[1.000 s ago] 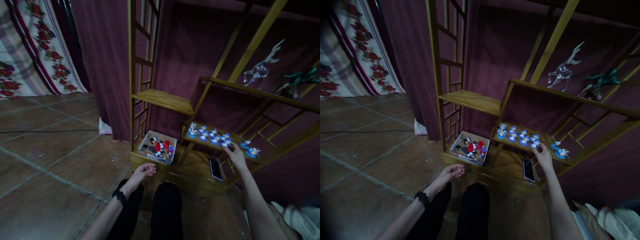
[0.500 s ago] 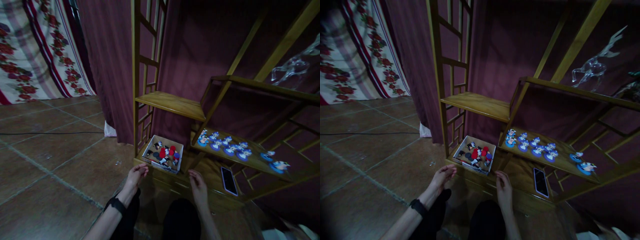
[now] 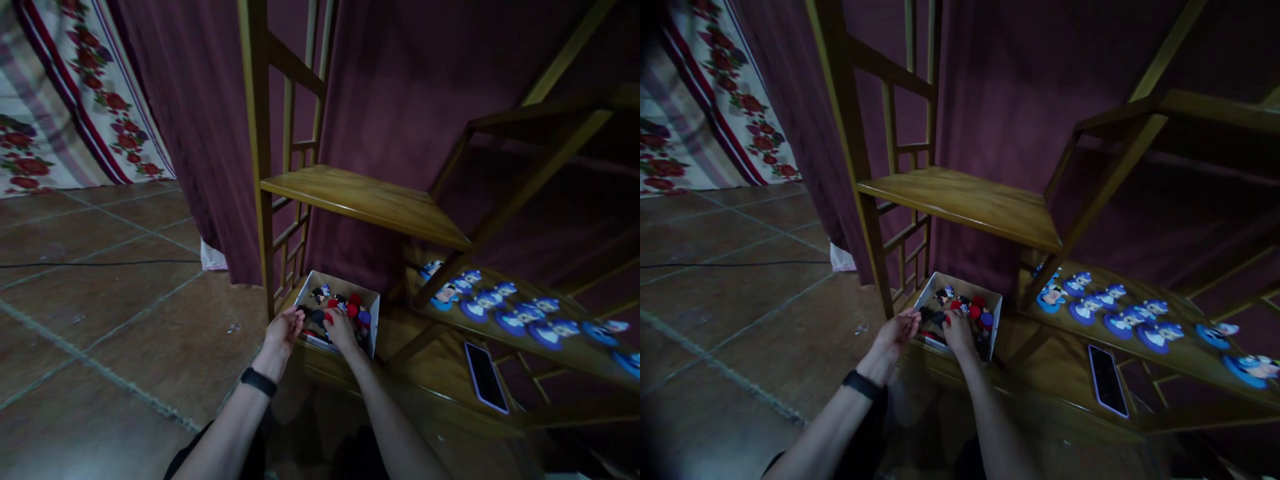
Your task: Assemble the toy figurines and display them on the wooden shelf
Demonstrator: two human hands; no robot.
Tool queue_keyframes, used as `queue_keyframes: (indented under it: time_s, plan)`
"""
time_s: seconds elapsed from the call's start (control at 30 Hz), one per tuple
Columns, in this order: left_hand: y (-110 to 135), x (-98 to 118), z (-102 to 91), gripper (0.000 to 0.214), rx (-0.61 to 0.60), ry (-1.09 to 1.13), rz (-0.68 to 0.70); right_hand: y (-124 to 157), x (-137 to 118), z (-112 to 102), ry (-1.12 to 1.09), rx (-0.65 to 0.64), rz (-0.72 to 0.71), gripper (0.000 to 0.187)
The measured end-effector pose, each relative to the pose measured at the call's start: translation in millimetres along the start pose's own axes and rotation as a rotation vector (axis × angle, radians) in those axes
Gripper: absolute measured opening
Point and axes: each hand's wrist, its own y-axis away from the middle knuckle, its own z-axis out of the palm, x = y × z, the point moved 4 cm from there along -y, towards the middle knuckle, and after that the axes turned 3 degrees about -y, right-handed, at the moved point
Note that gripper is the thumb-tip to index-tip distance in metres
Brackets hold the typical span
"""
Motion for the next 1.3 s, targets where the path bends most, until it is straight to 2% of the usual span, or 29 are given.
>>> queue_keyframes:
  time_s: [0.1,0.2,0.3,0.4,0.5,0.6,0.7,0.83,0.9,1.0,1.1,1.2,1.3]
  plan:
    - [-4.9,3.9,0.8,0.026,-0.046,0.017,-0.019,-5.4,-1.8,14.2,0.076,-0.12,-0.033,0.04]
    - [-8.2,7.8,3.3,0.024,-0.087,0.02,-0.035,-8.2,-6.3,21.5,0.114,-0.204,-0.055,0.042]
    - [-12.0,8.9,3.4,0.021,-0.125,0.011,-0.066,-13.6,-8.4,25.2,0.149,-0.222,-0.027,0.039]
    - [-16.2,8.9,-0.2,0.02,-0.135,-0.01,-0.084,-22.3,-6.1,24.8,0.106,-0.189,0.03,0.03]
    - [-20.0,8.5,-4.7,0.019,-0.125,-0.029,-0.092,-31.0,-1.2,15.6,-0.052,-0.045,0.118,0.024]
    - [-21.1,7.9,-7.2,0.018,-0.111,-0.058,-0.084,-33.0,2.6,9.0,-0.39,0.058,0.268,0.025]
    - [-17.7,5.1,-6.0,0.015,-0.107,-0.087,-0.083,-26.5,-5.5,16.2,-0.769,-0.006,0.371,0.027]
    - [-10.2,-2.3,0.8,0.012,-0.174,-0.12,-0.085,-13.5,-33.1,31.2,-0.945,-0.163,0.225,0.019]
    - [-8.8,-3.4,1.7,0.013,-0.165,-0.146,-0.04,-9.1,-42.2,36.1,-0.948,-0.206,0.151,0.016]
    - [-10.9,0.5,-1.3,0.012,-0.093,-0.16,0.04,-9.0,-37.2,35.1,-0.928,-0.182,0.188,0.019]
    - [-15.3,5.9,-4.8,0.01,-0.057,-0.125,0.037,-15.2,-11.2,19.5,-0.837,-0.026,0.305,0.023]
    - [-19.1,8.4,-5.2,0.009,-0.083,-0.088,-0.006,-23.8,18.2,-2.1,-0.639,0.132,0.342,0.023]
    - [-21.7,7.9,-3.6,0.013,-0.117,-0.064,-0.015,-34.0,34.0,-14.4,-0.337,0.163,0.316,0.023]
